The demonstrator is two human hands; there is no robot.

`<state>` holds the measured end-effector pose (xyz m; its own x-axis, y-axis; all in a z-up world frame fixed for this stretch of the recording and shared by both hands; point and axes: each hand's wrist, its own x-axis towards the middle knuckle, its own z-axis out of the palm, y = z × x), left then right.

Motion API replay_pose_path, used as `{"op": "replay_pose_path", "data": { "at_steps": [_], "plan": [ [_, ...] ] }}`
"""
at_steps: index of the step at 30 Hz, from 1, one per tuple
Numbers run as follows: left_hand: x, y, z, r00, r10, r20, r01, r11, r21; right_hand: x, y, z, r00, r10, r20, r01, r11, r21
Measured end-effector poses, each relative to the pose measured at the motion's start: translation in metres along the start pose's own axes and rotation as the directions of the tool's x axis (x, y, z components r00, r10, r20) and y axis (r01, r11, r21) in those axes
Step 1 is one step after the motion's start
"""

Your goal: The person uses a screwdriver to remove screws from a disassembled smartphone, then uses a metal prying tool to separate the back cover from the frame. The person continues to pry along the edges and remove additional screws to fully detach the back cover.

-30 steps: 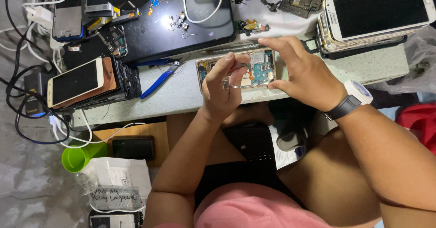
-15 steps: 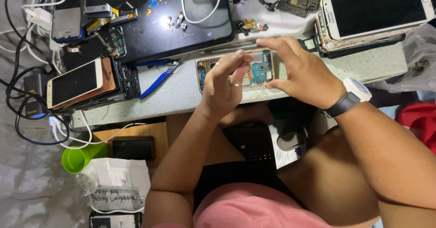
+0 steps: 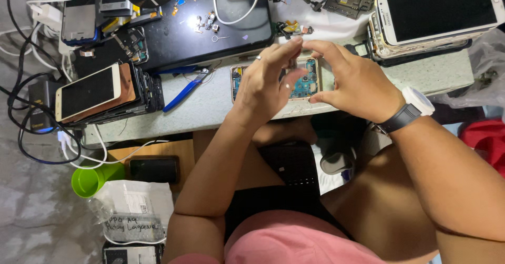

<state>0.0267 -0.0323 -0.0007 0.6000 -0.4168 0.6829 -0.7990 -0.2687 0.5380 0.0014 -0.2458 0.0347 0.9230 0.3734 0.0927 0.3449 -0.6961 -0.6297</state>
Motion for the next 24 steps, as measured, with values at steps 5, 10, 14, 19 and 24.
{"op": "replay_pose_path", "data": {
  "at_steps": [5,10,14,19,24],
  "plan": [
    [-0.008,-0.004,0.001,0.999,-0.019,-0.030,0.019,1.000,-0.008,0.000,0.000,0.000,1.000,-0.008,0.004,0.008,1.000,-0.024],
    [-0.022,-0.014,-0.001,0.962,-0.129,-0.239,0.097,0.985,-0.141,-0.001,0.003,0.000,0.998,-0.052,-0.019,0.051,0.998,-0.042],
    [-0.037,-0.016,-0.010,0.934,-0.177,-0.309,0.125,0.975,-0.182,-0.001,0.004,0.001,0.999,-0.038,-0.003,0.038,0.999,-0.023],
    [-0.048,-0.014,-0.019,0.927,-0.184,-0.327,0.137,0.977,-0.162,-0.001,0.005,0.001,0.999,-0.035,-0.001,0.035,0.999,-0.035],
    [-0.060,-0.011,-0.028,0.936,-0.173,-0.306,0.136,0.981,-0.137,-0.002,0.005,0.002,0.999,-0.038,0.002,0.038,0.998,-0.048]
  ]
}}
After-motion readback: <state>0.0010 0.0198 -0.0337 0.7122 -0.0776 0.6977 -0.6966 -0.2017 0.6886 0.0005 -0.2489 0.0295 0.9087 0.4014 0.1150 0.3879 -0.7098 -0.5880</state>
